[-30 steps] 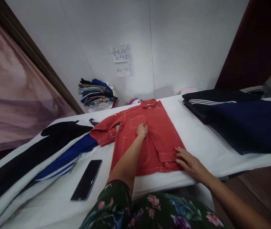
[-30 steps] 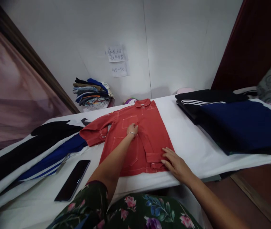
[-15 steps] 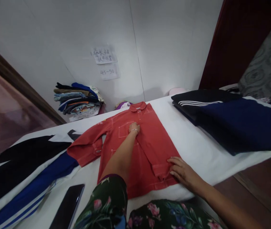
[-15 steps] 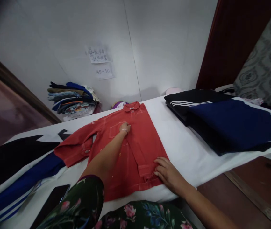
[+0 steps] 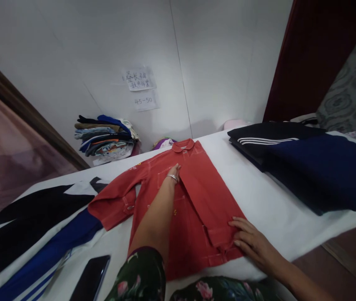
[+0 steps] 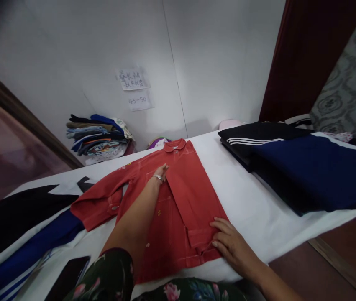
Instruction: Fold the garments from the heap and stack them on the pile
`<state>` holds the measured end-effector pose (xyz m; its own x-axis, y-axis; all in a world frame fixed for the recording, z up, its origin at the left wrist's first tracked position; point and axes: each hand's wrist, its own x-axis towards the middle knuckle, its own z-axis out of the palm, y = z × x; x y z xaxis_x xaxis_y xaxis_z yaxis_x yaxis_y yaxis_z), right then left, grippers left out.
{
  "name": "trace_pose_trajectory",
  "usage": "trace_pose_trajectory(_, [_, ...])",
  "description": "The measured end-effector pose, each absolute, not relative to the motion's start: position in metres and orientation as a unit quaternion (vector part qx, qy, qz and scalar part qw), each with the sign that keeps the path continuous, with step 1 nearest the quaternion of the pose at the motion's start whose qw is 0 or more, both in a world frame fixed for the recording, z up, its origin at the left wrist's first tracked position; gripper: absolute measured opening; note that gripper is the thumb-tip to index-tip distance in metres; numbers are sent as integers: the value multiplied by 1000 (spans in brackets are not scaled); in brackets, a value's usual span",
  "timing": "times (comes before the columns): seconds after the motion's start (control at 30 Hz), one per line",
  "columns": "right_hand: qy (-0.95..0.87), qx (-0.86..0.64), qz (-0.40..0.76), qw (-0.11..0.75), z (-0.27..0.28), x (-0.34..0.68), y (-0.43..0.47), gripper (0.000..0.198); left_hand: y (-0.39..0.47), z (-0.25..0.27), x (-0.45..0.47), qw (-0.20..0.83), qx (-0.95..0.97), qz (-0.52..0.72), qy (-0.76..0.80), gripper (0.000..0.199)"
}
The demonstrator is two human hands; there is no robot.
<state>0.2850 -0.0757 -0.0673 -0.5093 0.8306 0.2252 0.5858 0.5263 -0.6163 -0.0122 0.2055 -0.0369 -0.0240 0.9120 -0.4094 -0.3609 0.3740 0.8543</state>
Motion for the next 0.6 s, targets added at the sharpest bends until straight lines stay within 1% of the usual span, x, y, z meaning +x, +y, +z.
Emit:
trace_pose_trajectory(0.13, [-826,-428,242,274,-73,285,-78,25,198,-38,-14,629,314,496,510,36])
trace_pose_trajectory(0.27, [-826,-430,236,277,-75,285,-78,25,182,-50,-2,562,378,508,532,41])
trace_pose_trajectory(0.37, [-826,-429,234,280,-76,285,-78,25,174,-57,6,475,432,505,576,41])
trace_pose_trajectory(0.43, [-826,-429,233,283,-76,284,-78,25,173,-57,7,405,468,484,619,37])
trace_pose_trajectory(0.53, [-829,-428,223,283,-77,284,-78,24,175,-52,3,296,514,402,698,26])
trace_pose_trajectory(0.6, [-834,-426,210,282,-77,284,-79,23,176,-49,-1,227,539,321,745,23])
